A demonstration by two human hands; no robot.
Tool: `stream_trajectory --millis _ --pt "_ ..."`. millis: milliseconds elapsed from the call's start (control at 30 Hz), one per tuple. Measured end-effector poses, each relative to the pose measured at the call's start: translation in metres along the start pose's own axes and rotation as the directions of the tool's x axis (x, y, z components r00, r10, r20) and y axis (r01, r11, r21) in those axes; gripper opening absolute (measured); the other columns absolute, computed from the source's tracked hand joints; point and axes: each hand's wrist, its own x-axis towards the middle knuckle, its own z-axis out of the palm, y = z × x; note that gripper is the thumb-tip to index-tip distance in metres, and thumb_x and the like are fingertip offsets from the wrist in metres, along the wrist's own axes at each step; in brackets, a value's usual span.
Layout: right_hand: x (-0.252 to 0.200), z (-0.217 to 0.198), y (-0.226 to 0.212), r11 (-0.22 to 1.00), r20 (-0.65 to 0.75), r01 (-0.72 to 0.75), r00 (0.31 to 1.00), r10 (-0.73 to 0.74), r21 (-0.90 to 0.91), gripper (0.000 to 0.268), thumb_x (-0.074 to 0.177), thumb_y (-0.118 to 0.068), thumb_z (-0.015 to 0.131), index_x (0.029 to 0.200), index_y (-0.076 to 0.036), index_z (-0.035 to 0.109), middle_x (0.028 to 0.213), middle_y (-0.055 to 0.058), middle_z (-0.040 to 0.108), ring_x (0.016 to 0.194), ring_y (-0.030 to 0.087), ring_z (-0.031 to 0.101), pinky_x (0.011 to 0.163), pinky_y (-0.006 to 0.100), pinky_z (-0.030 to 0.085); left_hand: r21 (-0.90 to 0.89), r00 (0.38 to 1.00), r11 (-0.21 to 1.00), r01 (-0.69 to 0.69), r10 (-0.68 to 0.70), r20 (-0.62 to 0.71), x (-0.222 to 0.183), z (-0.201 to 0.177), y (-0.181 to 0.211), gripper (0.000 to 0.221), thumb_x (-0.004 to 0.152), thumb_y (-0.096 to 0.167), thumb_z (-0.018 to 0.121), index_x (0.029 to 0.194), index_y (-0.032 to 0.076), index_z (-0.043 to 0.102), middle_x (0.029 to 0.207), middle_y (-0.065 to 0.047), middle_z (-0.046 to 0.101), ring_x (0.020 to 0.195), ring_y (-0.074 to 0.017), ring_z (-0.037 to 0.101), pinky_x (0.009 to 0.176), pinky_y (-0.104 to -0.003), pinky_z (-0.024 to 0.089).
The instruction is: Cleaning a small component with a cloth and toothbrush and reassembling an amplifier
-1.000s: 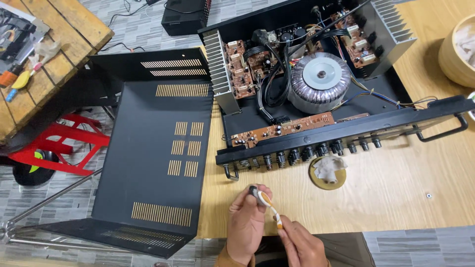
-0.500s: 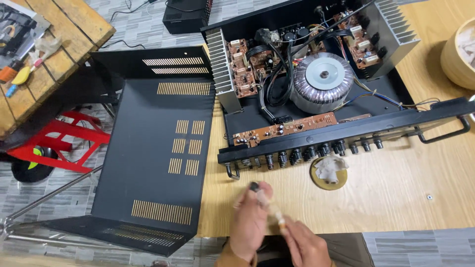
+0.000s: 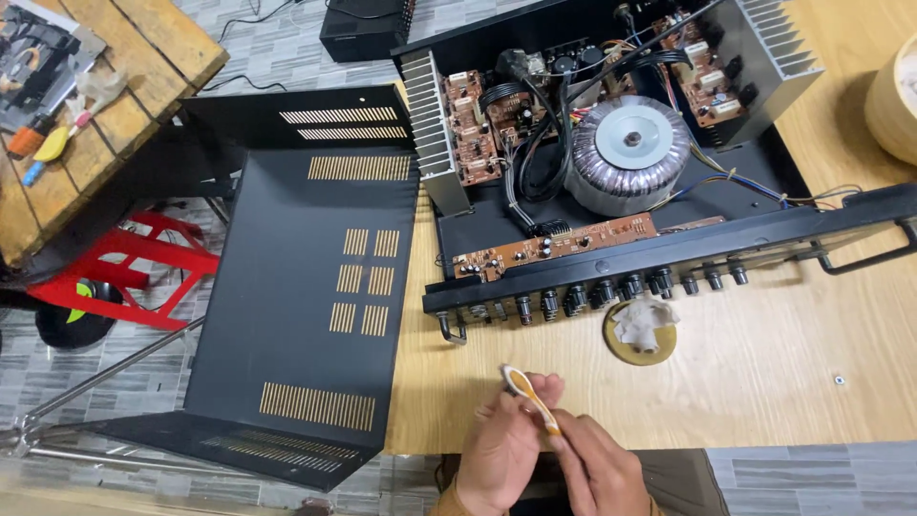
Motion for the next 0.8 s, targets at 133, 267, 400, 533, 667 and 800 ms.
stream_trajectory --millis 133,267,400,533,667,800 --pt "-0.015 0.012 0.021 0.998 -0.042 0.066 0.997 -0.067 -0.020 0.023 0.094 -0.017 0.058 0.111 -0.006 0.068 0.094 0.007 0.073 0.072 0.013 0.072 0.070 0.023 0.055 -0.028 0.983 0.984 -0.173 0.175 0.057 0.001 0.020 0.018 0.027 0.091 0.024 0.072 0.109 0.005 0.074 0.114 -0.008 0.073 0.114 -0.0235 0.065 0.121 -0.050 0.034" --pt "-0.011 0.005 0.010 0.999 -0.061 -0.018 0.998 0.016 -0.042 0.027 0.095 -0.022 0.056 0.115 -0.010 0.070 0.091 0.003 0.073 0.070 0.011 0.072 0.069 0.021 0.054 0.104 0.999 0.994 0.043 -0.040 -0.028 -0.004 0.006 0.004 0.033 0.083 0.037 0.077 0.103 0.011 0.077 0.111 -0.007 0.073 0.112 -0.0236 0.064 0.086 -0.047 0.050" --pt "-0.019 0.010 0.018 0.998 -0.062 -0.048 0.997 0.045 -0.042 0.023 0.094 -0.021 0.058 0.110 -0.013 0.071 0.089 0.000 0.073 0.066 0.009 0.068 0.066 0.019 0.052 0.017 0.985 0.984 -0.175 0.175 0.003 0.006 0.015 0.013 0.024 0.086 0.022 0.077 0.106 0.008 0.076 0.108 -0.012 0.077 0.109 -0.0251 0.070 0.118 -0.052 0.036" --pt "-0.012 0.007 0.016 1.000 -0.027 0.023 0.999 -0.023 -0.019 0.028 0.096 -0.020 0.054 0.117 -0.008 0.068 0.093 0.004 0.072 0.075 0.012 0.072 0.074 0.021 0.054 0.078 0.996 0.994 -0.072 0.075 -0.041 0.002 0.017 0.010 0.024 0.086 0.027 0.075 0.094 0.005 0.078 0.110 -0.008 0.075 0.116 -0.0285 0.067 0.120 -0.051 0.034" --pt "-0.019 0.014 0.029 0.999 -0.027 0.046 0.999 -0.047 -0.022 0.026 0.095 -0.020 0.057 0.114 -0.009 0.070 0.095 0.004 0.074 0.075 0.012 0.073 0.073 0.022 0.054 0.039 0.981 0.981 -0.192 0.190 0.036 0.005 0.023 0.021 0.025 0.087 0.025 0.076 0.104 0.005 0.075 0.109 -0.010 0.075 0.111 -0.0255 0.067 0.120 -0.052 0.032" --pt "-0.019 0.011 0.021 0.999 -0.047 0.036 0.998 -0.037 -0.013 0.023 0.092 -0.019 0.060 0.109 -0.010 0.073 0.084 0.002 0.073 0.064 0.009 0.066 0.066 0.019 0.053 0.023 0.974 0.974 -0.226 0.226 0.008 0.001 0.021 0.022 0.028 0.087 0.023 0.077 0.108 0.004 0.074 0.111 -0.012 0.074 0.113 -0.0320 0.068 0.118 -0.058 0.035"
